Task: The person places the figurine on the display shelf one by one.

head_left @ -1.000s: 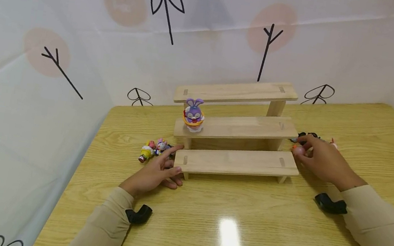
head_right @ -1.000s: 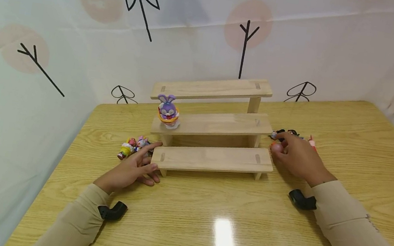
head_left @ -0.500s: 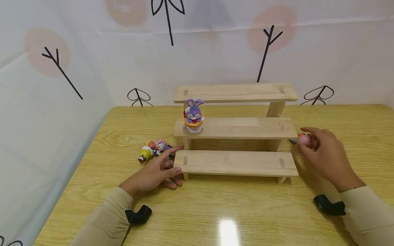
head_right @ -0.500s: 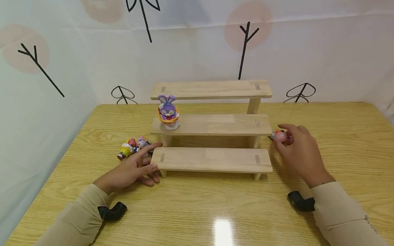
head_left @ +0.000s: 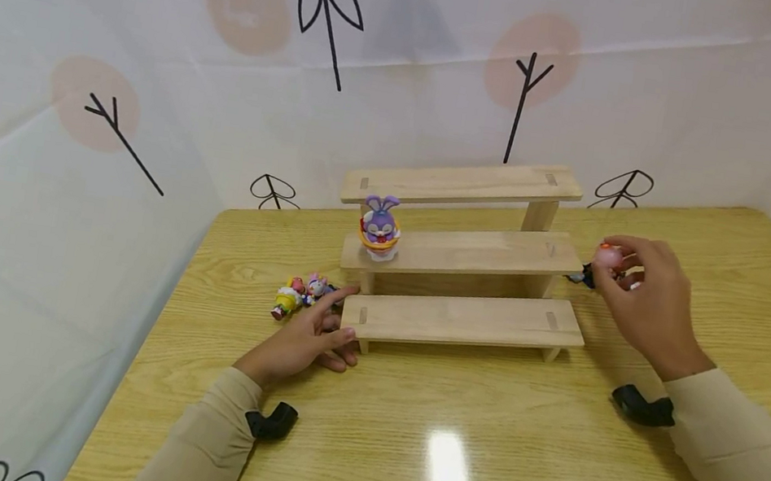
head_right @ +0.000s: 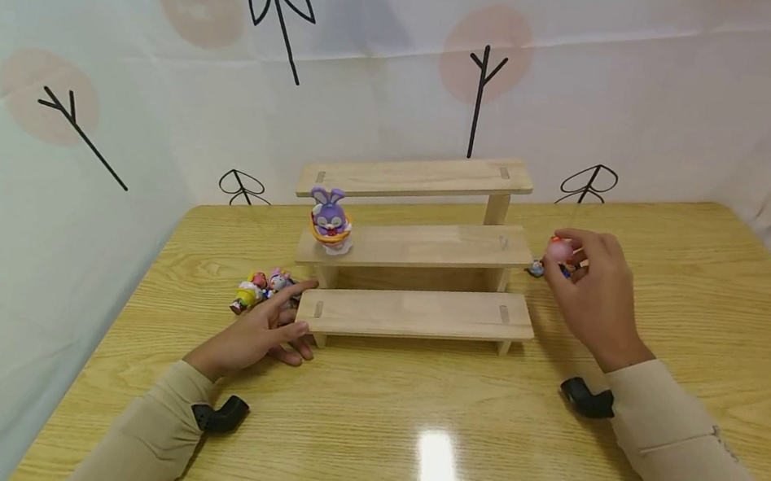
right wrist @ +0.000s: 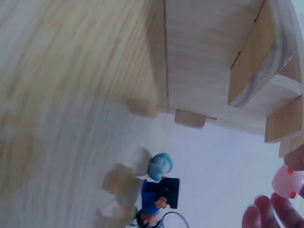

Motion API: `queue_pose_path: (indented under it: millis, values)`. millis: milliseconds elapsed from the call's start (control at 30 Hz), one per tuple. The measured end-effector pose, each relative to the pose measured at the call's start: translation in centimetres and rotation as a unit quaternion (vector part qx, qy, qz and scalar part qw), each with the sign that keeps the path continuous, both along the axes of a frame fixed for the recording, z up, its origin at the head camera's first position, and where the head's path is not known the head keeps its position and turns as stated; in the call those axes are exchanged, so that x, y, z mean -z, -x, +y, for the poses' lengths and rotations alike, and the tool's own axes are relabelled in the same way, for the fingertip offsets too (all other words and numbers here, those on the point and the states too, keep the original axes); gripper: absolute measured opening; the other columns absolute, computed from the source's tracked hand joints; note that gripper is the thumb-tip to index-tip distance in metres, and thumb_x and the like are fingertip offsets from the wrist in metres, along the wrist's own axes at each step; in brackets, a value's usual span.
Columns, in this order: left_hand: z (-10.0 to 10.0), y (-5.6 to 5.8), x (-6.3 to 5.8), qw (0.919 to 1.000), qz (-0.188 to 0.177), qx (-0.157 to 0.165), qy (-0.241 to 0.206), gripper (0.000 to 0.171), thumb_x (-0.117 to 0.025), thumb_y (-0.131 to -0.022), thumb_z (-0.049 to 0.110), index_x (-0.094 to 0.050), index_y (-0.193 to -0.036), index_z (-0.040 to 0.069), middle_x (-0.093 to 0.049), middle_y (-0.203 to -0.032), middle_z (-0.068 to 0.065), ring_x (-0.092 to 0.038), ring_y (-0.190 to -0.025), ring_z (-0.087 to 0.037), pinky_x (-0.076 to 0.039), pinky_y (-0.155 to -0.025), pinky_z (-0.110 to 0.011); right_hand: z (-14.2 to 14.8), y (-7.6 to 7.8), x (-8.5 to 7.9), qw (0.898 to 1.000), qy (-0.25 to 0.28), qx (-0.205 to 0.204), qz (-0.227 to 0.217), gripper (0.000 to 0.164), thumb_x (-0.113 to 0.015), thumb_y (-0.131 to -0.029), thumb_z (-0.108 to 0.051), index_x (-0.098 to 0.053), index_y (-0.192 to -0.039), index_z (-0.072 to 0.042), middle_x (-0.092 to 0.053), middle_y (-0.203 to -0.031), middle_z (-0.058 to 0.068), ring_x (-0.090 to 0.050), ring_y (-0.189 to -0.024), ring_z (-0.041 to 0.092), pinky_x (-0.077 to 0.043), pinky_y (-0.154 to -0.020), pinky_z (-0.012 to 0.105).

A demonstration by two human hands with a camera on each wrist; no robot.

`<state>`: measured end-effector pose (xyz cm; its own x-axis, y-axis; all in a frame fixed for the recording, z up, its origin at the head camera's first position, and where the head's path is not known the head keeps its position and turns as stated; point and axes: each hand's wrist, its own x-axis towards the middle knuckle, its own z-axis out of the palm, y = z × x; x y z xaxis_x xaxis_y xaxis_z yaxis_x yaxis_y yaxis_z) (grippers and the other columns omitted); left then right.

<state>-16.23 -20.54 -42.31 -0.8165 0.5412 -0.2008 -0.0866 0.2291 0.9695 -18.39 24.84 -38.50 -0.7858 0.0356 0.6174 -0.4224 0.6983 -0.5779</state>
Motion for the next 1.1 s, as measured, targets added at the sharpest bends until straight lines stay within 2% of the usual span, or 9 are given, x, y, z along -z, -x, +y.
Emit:
queue_pose_path:
  millis: [67, 200, 267, 333, 433, 567, 867, 1100]
  values:
    - [0.0, 0.0, -0.1, 1.0, 0.002, 0.0, 0.001, 0.069, -0.056, -0.104, 0.031, -0.016, -0.16, 0.035, -0.063, -0.116, -0.021, -0.073, -0.093, -0.025, -0.063, -0.082, -0.042, -0.3, -0.1, -0.2, 1.0, 0.007, 0.001, 0.02, 0.03, -0.066, -0.091, -0.002, -0.065, -0.12, 0.006, -0.057, -0.105, 0.016, -0.046, -0.086, -0.01, -0.037, -0.067, -0.001]
    - [0.0, -0.1, -0.2, 1.0, -0.001, -0.004, 0.0, 0.068, -0.057, -0.103, 0.031, -0.018, -0.158, 0.038, -0.063, -0.116, -0.021, -0.073, -0.093, -0.025, -0.063, -0.082, -0.042, -0.9, -0.3, -0.7, 0.998, 0.017, -0.003, 0.053, 0.029, -0.066, -0.09, -0.001, -0.065, -0.118, 0.007, -0.054, -0.103, -0.006, -0.046, -0.087, -0.011, -0.037, -0.068, 0.001]
    - [-0.1, -0.1, -0.2, 1.0, 0.0, -0.004, -0.001, 0.068, -0.058, -0.103, 0.032, -0.018, -0.158, 0.039, -0.063, -0.116, -0.021, -0.073, -0.093, -0.025, -0.063, -0.082, -0.042, -1.4, -0.4, -0.9, 0.998, 0.021, -0.008, 0.067, 0.028, -0.066, -0.088, 0.0, -0.066, -0.116, 0.006, -0.052, -0.104, -0.013, -0.047, -0.087, -0.011, -0.037, -0.069, 0.002]
    - [-0.1, -0.1, -0.1, 1.0, 0.001, -0.002, 0.0, 0.068, -0.057, -0.103, 0.032, -0.018, -0.158, 0.038, -0.062, -0.116, -0.022, -0.073, -0.093, -0.025, -0.063, -0.082, -0.042, -1.9, -0.5, -1.2, 0.997, 0.021, -0.015, 0.077, 0.028, -0.067, -0.087, 0.001, -0.066, -0.115, 0.006, -0.055, -0.103, -0.01, -0.048, -0.088, -0.011, -0.038, -0.071, 0.003]
    - [-0.3, -0.1, -0.1, 1.0, 0.001, -0.002, 0.0, 0.068, -0.057, -0.103, 0.032, -0.017, -0.158, 0.038, -0.062, -0.117, -0.022, -0.073, -0.094, -0.025, -0.063, -0.082, -0.042, -3.0, -0.5, -1.7, 0.996, 0.021, -0.028, 0.086, 0.03, -0.07, -0.084, 0.003, -0.066, -0.114, 0.006, -0.061, -0.101, 0.003, -0.048, -0.09, -0.011, -0.039, -0.072, 0.005]
    - [-0.4, -0.1, 0.0, 1.0, -0.002, -0.003, 0.0, 0.067, -0.056, -0.103, 0.032, -0.018, -0.158, 0.038, -0.062, -0.118, -0.023, -0.073, -0.094, -0.025, -0.063, -0.081, -0.041, -4.7, -0.5, -2.1, 0.995, 0.028, -0.049, 0.08, 0.031, -0.072, -0.083, 0.003, -0.066, -0.114, 0.004, -0.064, -0.103, 0.014, -0.05, -0.088, -0.006, -0.039, -0.072, 0.007]
    - [-0.3, -0.1, 0.0, 1.0, -0.002, -0.002, -0.002, 0.067, -0.057, -0.103, 0.032, -0.019, -0.158, 0.039, -0.063, -0.116, -0.021, -0.073, -0.093, -0.024, -0.063, -0.082, -0.041, -8.8, 0.0, -2.1, 0.993, 0.05, -0.098, 0.039, 0.033, -0.075, -0.082, 0.004, -0.062, -0.112, 0.006, -0.063, -0.101, 0.015, -0.051, -0.09, -0.004, -0.045, -0.075, 0.004]
    - [0.1, 0.0, 0.0, 1.0, -0.002, -0.004, -0.006, 0.066, -0.056, -0.104, 0.031, -0.019, -0.158, 0.04, -0.063, -0.117, -0.021, -0.073, -0.092, -0.023, -0.063, -0.081, -0.04, -11.9, 0.8, -2.3, 0.99, 0.051, -0.129, 0.02, 0.028, -0.074, -0.085, 0.0, -0.061, -0.11, 0.004, -0.064, -0.098, 0.013, -0.054, -0.087, 0.011, -0.045, -0.072, 0.011]
